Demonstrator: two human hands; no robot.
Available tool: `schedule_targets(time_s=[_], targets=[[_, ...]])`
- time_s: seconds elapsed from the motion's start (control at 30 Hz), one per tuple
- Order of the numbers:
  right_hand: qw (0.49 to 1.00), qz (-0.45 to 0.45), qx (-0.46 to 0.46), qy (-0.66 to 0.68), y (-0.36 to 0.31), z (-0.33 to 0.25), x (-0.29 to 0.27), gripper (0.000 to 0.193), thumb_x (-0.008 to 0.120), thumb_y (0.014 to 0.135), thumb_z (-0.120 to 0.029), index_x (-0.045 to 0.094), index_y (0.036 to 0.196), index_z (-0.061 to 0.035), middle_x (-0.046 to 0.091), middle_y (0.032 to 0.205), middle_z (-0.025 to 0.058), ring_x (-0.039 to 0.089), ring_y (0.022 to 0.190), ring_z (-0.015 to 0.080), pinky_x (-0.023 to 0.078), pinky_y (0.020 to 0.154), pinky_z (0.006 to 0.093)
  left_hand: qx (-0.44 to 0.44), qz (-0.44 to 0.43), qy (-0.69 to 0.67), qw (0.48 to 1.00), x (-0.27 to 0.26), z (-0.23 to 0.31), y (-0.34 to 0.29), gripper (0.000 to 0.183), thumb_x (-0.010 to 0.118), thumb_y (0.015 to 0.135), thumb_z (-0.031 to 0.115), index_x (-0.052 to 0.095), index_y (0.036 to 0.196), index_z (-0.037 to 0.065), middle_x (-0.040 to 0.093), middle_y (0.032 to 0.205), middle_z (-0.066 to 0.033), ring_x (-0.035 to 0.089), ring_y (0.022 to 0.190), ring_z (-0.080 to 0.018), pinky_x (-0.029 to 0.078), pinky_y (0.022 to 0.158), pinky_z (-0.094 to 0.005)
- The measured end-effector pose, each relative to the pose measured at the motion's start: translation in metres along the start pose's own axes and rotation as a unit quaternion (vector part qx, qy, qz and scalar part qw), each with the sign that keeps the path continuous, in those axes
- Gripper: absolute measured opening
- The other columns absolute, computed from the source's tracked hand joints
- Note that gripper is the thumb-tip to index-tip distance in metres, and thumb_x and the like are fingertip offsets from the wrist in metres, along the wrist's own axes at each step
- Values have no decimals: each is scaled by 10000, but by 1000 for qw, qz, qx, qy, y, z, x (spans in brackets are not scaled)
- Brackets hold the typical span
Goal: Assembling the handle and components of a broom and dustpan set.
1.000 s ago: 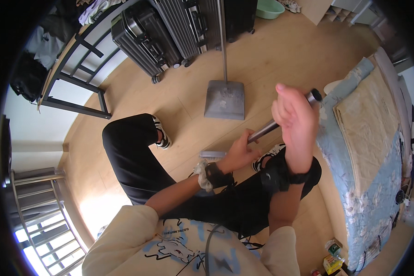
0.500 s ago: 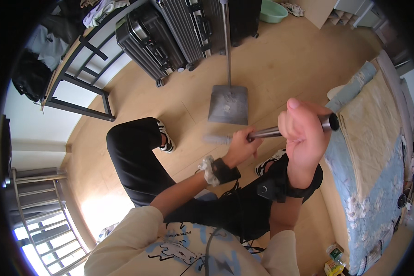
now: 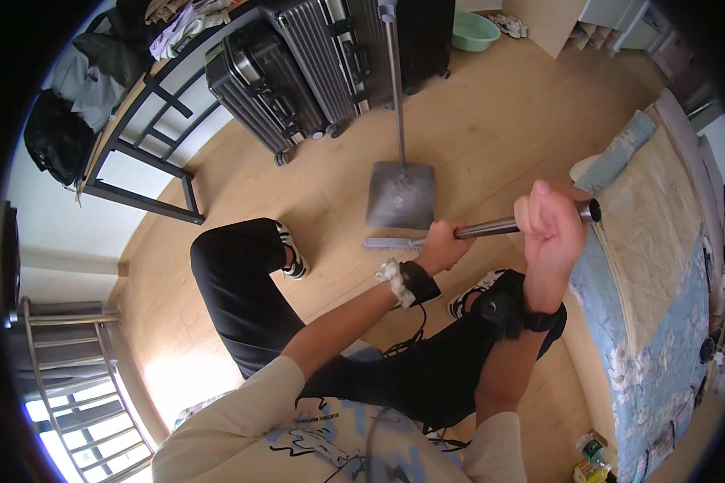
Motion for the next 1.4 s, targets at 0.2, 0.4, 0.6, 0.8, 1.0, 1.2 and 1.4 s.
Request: schedule_targets(time_s=[0.2,0.4,0.6,0.8,1.0,1.2,1.4], targets=[[992,-56,90,63,-5,3,-4,404,393,842,-68,235,475,-131,215,398,-21,156,336,86,155,363,267,-37,-47,3,998,9,-3,-37,219,568,764,173,577,659,-18,485,448,-56,507,340,-131,393,315,-265],[990,120,76,11,-1,23,-43,406,469,808,-80,245,473,-129,205,398,-32,135,334,83,133,372,265,-27,1,82,996,18,-28,-18,243,581,759,225,587,662,2,500,448,-60,508,350,-140,411,344,-293],[1000,20,-3,0,-8,-7,-17,388,429,814,-67,245,477,-126,217,404,-22,143,336,81,141,369,264,91,115,143,979,-4,8,-2,230,599,717,216,606,638,0,536,541,-195,560,491,-334,469,506,-387],[993,-15,104,56,-12,-1,-11,399,410,829,-77,235,473,-125,217,400,-20,145,330,90,144,366,271,8,71,145,987,10,-4,-42,210,609,697,215,621,668,7,532,593,-218,553,597,-386,456,555,-406],[997,52,63,-5,-3,24,-26,405,414,831,-78,231,473,-125,219,403,-17,142,334,91,148,369,271,18,78,117,990,5,-20,-11,215,582,707,213,612,654,7,532,595,-222,547,599,-394,460,566,-411],[999,-22,20,-14,-8,-4,1,403,408,831,-72,231,473,-122,227,404,-16,150,336,86,154,375,265,100,138,157,973,-15,12,-7,191,577,687,192,612,651,8,541,604,-221,549,604,-395,466,571,-425],[986,-16,161,30,-9,30,3,403,419,830,-76,242,473,-127,229,399,-15,155,335,86,148,372,260,-99,-15,13,995,15,-22,-60,231,589,720,219,607,643,2,518,523,-192,568,532,-343,463,545,-399]])
Point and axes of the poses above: each hand's wrist, its own y-axis towards the middle knuckle, its own x-axis out of the palm, z = x × y, the point moved 10 cm from there along y, towards the middle knuckle
